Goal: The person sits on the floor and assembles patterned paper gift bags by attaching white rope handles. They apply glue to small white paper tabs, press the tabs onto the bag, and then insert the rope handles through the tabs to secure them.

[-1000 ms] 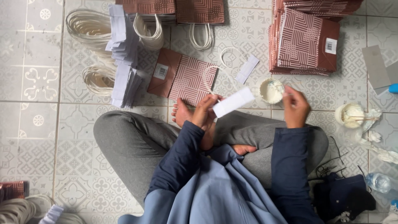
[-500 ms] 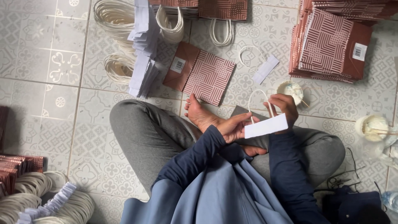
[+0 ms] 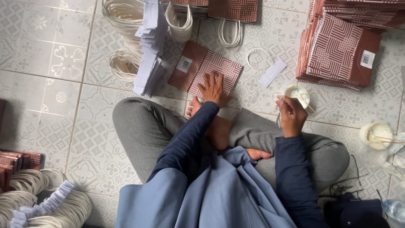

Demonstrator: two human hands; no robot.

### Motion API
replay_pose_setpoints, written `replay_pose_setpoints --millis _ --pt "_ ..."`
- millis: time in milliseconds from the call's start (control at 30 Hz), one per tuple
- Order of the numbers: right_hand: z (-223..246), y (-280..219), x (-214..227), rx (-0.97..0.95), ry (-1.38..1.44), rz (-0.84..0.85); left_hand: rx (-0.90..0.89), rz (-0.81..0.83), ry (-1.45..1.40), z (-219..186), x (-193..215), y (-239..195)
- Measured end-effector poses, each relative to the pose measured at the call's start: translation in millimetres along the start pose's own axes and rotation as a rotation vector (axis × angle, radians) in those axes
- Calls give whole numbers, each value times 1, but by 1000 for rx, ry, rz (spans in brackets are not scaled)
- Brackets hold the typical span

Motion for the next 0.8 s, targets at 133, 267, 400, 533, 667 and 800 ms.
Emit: replay_pose_setpoints --millis 133,267,400,533,667,800 --pt "-10 4 -5 -72 -1 75 14 -72 92 -7 13 2" --pt "-18 16 -38 -117 -142 318 30 53 -306 15 -13 12" --pt "-22 27 -86 -110 -211 591 58 206 -508 39 -56 27" --pt "-60 34 -114 -142 -238 695 64 229 -640 50 -38 31" --pt "-99 40 -130 -196 -256 715 62 282 -715 48 -5 28" --pt "-136 45 -133 -185 -333 652 31 295 -758 36 30 30"
Point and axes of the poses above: each hand's wrist, its own y-axis towards the middle knuckle, its own x-axis out of the back of the hand, z = x × y, the point moved 9 cm from there along y, towards the middle knuckle, and after that the axes turned 1 degree about -z, right-handed, at the moved point
